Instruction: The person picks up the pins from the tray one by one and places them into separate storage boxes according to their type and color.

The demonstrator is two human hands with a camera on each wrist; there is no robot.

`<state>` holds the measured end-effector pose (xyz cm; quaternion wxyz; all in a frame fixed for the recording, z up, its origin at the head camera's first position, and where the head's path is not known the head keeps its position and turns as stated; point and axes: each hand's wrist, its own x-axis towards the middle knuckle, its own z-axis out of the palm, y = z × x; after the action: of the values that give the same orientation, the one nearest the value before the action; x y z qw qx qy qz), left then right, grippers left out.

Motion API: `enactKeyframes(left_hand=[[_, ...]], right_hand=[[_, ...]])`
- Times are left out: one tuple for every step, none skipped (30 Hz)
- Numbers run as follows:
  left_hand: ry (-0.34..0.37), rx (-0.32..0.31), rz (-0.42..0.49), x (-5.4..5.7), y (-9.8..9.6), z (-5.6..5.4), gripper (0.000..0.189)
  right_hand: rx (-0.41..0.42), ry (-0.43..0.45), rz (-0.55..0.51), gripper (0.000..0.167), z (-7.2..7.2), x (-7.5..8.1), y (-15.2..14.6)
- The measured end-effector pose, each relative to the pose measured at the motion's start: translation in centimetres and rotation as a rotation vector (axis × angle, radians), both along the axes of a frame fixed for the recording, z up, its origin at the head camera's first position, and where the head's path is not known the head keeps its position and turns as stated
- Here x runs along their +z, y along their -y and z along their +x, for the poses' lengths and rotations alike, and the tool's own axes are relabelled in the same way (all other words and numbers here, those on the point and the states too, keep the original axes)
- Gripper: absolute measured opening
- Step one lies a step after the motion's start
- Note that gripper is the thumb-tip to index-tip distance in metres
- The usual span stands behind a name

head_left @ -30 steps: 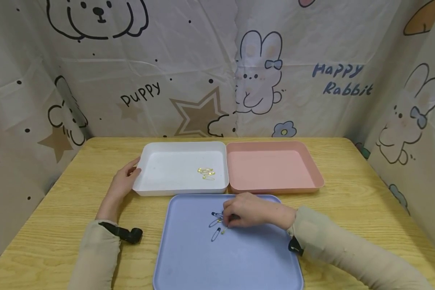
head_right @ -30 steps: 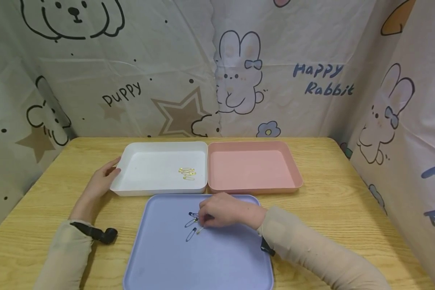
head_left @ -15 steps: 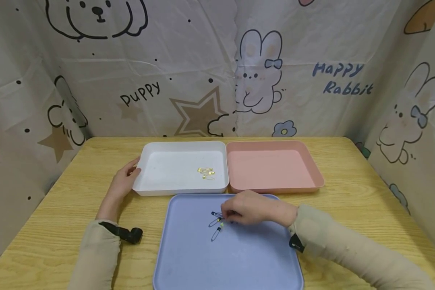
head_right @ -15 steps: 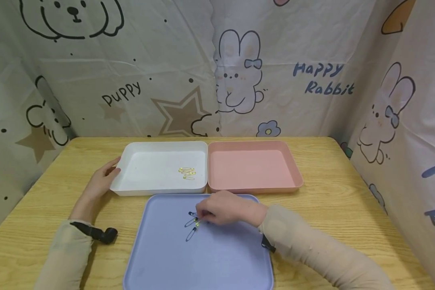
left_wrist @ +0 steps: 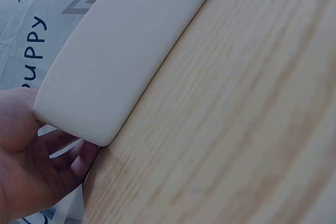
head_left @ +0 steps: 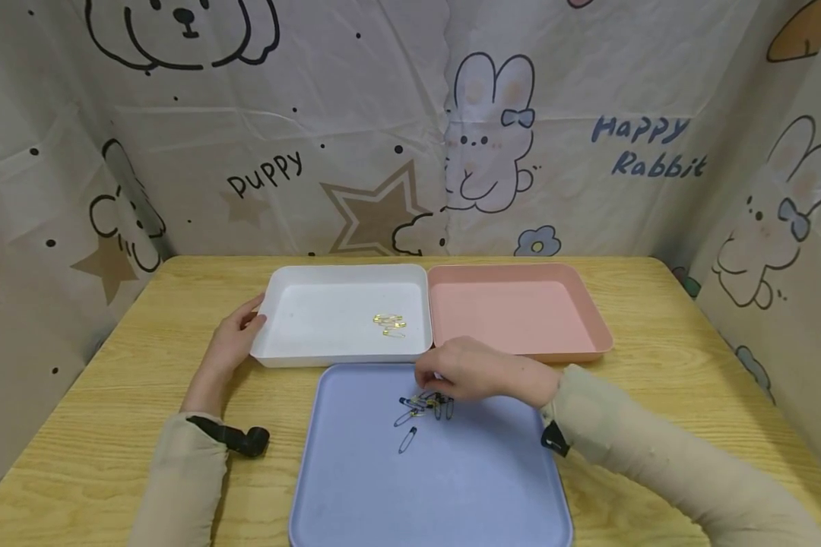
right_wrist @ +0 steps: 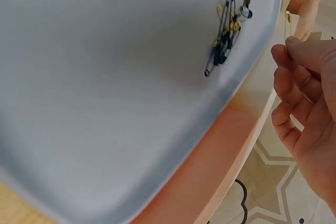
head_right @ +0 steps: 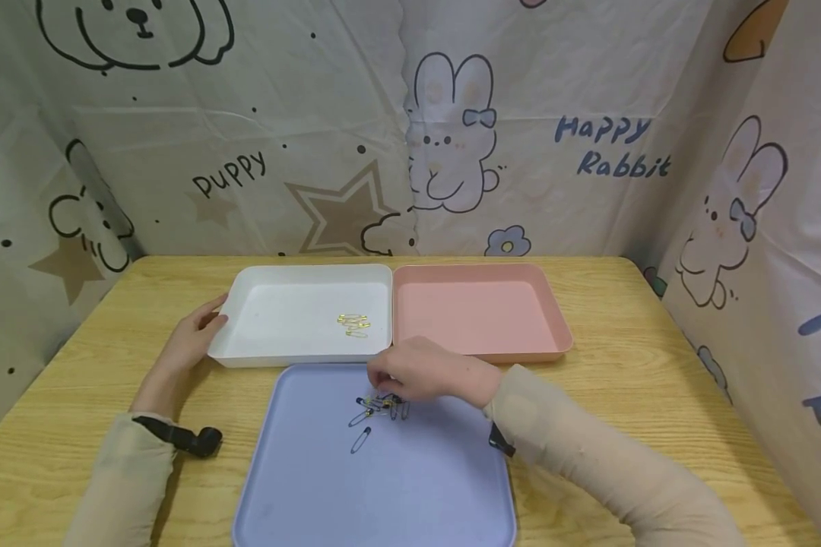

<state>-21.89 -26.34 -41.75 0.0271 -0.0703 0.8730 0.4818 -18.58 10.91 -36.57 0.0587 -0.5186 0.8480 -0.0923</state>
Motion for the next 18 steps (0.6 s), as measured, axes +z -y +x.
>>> enactKeyframes(left_hand=[[0.003, 0.001, -0.001, 0.0, 0.0, 0.0, 0.051], [0.006, 0.002, 0.0, 0.0, 0.0, 0.0, 0.051], [0.009, 0.003, 0.001, 0.1, -0.1, 0.0, 0.051], [0.012, 0.004, 0.0, 0.1, -0.1, 0.0, 0.051], [0.013, 0.004, 0.0, 0.1, -0.1, 0.0, 0.051], [0.015, 0.005, 0.002, 0.1, -0.1, 0.0, 0.051], [0.016, 0.006, 0.002, 0.1, -0.1, 0.0, 0.05], [0.016, 0.008, 0.002, 0.1, -0.1, 0.0, 0.05], [0.016, 0.008, 0.0, 0.1, -0.1, 0.0, 0.05], [0.016, 0.008, -0.002, 0.0, -0.1, 0.0, 0.05], [0.017, 0.01, -0.002, 0.0, -0.1, 0.0, 0.05], [0.019, 0.012, -0.003, 0.0, 0.0, 0.0, 0.05], [0.019, 0.013, -0.002, 0.0, 0.0, 0.0, 0.05], [0.02, 0.015, -0.002, 0.0, 0.0, 0.0, 0.051], [0.021, 0.016, 0.0, 0.0, 0.0, -0.1, 0.051], [0.023, 0.017, 0.003, 0.0, 0.0, -0.1, 0.051], [0.023, 0.018, 0.005, 0.0, -0.1, -0.1, 0.051], [0.022, 0.017, 0.007, 0.0, -0.1, -0.1, 0.051]], right_hand=[[-0.001, -0.003, -0.007, 0.004, -0.1, 0.1, 0.1], [-0.006, -0.004, -0.01, 0.004, -0.3, 0.2, 0.1], [-0.01, -0.007, -0.014, 0.004, -0.4, 0.3, 0.2], [-0.017, -0.008, -0.017, 0.004, -0.5, 0.4, 0.3], [-0.025, -0.009, -0.019, 0.004, -0.7, 0.5, 0.4], [-0.034, -0.009, -0.022, 0.004, -0.8, 0.5, 0.4], [-0.044, -0.008, -0.024, 0.004, -1.0, 0.6, 0.5], [-0.056, -0.009, -0.025, 0.004, -1.2, 0.7, 0.6], [-0.066, -0.013, -0.027, 0.004, -1.4, 0.8, 0.7], [-0.074, -0.016, -0.029, 0.004, -1.6, 0.9, 0.8], [-0.084, -0.021, -0.029, 0.003, -1.8, 0.9, 0.9], [-0.091, -0.028, -0.029, 0.003, -2.0, 0.9, 1.0], [-0.099, -0.036, -0.03, 0.003, -2.2, 0.9, 1.0], [-0.107, -0.045, -0.031, 0.003, -2.4, 1.0, 1.1], [-0.114, -0.052, -0.031, 0.004, -2.6, 1.0, 1.2], [-0.12, -0.057, -0.03, 0.004, -2.8, 1.0, 1.3], [-0.127, -0.066, -0.027, 0.003, -3.0, 1.0, 1.4], [-0.134, -0.073, -0.022, 0.003, -3.2, 1.0, 1.4]])
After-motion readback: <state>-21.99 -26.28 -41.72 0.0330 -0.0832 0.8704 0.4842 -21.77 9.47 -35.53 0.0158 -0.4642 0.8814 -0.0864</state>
